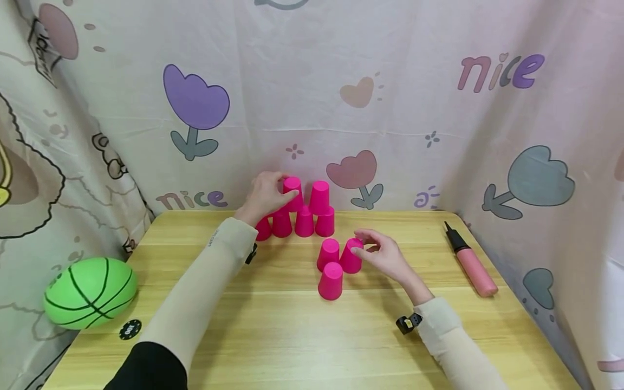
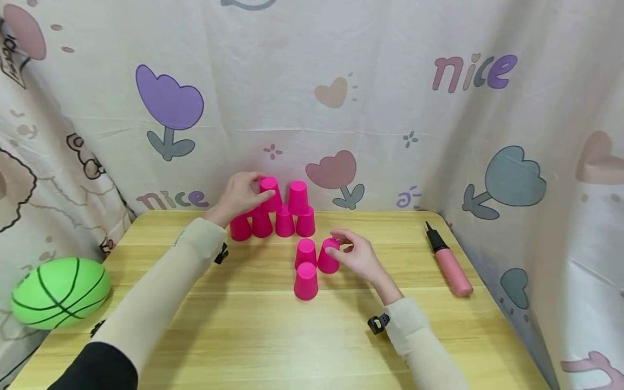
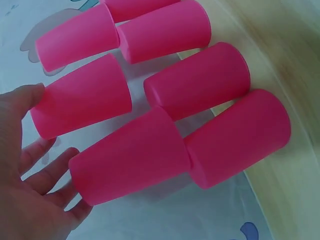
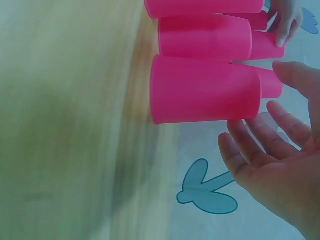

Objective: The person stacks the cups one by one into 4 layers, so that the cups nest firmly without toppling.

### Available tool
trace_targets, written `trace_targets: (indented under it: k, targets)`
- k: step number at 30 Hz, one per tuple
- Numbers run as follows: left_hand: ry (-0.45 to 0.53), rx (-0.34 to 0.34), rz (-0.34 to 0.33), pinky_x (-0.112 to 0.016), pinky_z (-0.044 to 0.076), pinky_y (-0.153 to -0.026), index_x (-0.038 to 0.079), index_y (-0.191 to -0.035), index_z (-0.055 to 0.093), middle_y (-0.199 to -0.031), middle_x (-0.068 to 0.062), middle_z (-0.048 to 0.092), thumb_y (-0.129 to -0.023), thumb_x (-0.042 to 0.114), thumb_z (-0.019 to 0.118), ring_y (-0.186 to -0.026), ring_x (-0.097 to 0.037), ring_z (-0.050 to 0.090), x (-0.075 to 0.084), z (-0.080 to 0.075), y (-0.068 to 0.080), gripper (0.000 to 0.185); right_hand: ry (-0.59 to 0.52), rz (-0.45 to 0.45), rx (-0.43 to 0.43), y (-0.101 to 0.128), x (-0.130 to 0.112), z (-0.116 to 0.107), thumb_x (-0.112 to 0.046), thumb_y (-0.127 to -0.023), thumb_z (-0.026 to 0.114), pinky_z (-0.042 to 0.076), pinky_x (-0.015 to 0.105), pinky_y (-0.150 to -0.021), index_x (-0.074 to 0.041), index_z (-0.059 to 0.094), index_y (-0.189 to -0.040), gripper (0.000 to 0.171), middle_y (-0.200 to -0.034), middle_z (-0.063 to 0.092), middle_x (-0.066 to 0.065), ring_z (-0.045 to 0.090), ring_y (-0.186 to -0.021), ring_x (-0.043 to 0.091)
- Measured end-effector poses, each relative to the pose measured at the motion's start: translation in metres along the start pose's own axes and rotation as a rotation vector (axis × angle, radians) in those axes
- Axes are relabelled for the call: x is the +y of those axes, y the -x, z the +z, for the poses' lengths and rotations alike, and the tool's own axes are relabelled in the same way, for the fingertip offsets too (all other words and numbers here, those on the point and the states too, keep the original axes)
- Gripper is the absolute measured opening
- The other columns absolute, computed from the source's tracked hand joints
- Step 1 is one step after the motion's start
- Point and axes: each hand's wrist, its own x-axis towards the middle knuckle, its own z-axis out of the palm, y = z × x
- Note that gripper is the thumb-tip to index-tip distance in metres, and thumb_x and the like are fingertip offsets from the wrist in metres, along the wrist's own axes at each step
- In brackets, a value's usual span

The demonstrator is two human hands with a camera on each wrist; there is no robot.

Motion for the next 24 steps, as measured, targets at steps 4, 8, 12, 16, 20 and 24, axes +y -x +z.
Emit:
trace_targets:
  k: [4, 8, 12, 16, 20, 24]
  targets:
    - [-0.024, 0.005, -0.013, -0.048, 0.049, -0.094, 0.013, -0.131, 0.059, -0.114, -0.007, 0.056, -0.082, 0.040, 0.079, -0.110, -0.025, 0.048, -0.002, 0.002, -0.001, 0.059, -0.026, 0.016, -0.011, 0.006, -0.015, 0.000, -0.011, -0.087, 0.077, 0.054, 0.051, -0.090, 0.001, 0.058, -0.132, 0.051, -0.124, 0.065, 0.023, 0.061, -0.112, 0.041]
    - [-0.039, 0.006, -0.013, -0.051, 0.046, -0.099, 0.013, -0.133, 0.059, -0.119, -0.009, 0.057, -0.083, 0.040, 0.078, -0.114, -0.026, 0.047, -0.005, 0.004, -0.003, 0.060, -0.016, 0.023, -0.013, 0.012, -0.032, -0.002, -0.008, -0.087, 0.076, 0.055, 0.047, -0.088, 0.002, 0.059, -0.131, 0.048, -0.122, 0.066, 0.023, 0.061, -0.110, 0.040]
    - [-0.038, 0.004, -0.027, -0.051, 0.048, -0.096, 0.013, -0.132, 0.060, -0.118, -0.009, 0.057, -0.082, 0.039, 0.079, -0.113, -0.027, 0.047, -0.005, 0.006, -0.003, 0.059, -0.008, 0.032, -0.014, 0.014, -0.033, -0.001, -0.008, -0.087, 0.076, 0.054, 0.046, -0.088, 0.002, 0.059, -0.131, 0.048, -0.120, 0.066, 0.022, 0.061, -0.108, 0.038]
    - [-0.040, 0.003, -0.040, -0.049, 0.051, -0.094, 0.014, -0.132, 0.060, -0.117, -0.007, 0.055, -0.081, 0.039, 0.080, -0.112, -0.026, 0.047, -0.004, 0.008, -0.002, 0.060, -0.020, 0.037, -0.006, 0.010, -0.014, 0.002, -0.014, -0.086, 0.078, 0.054, 0.047, -0.089, -0.003, 0.060, -0.131, 0.049, -0.119, 0.067, 0.015, 0.062, -0.107, 0.032]
    - [-0.039, 0.007, -0.055, -0.047, 0.054, -0.093, 0.016, -0.133, 0.059, -0.118, -0.006, 0.054, -0.081, 0.038, 0.081, -0.110, -0.025, 0.047, -0.004, 0.010, -0.001, 0.061, -0.006, 0.044, 0.011, 0.006, 0.011, 0.008, -0.022, -0.084, 0.081, 0.056, 0.042, -0.087, -0.010, 0.061, -0.131, 0.052, -0.117, 0.068, 0.005, 0.062, -0.104, 0.023]
    - [-0.039, 0.008, -0.074, -0.047, 0.054, -0.092, 0.016, -0.133, 0.059, -0.119, -0.006, 0.054, -0.081, 0.038, 0.080, -0.111, -0.025, 0.047, -0.004, 0.012, -0.003, 0.061, 0.005, 0.052, 0.011, 0.006, 0.013, 0.008, -0.022, -0.084, 0.081, 0.056, 0.042, -0.087, -0.008, 0.061, -0.132, 0.053, -0.115, 0.068, 0.002, 0.062, -0.104, 0.022]
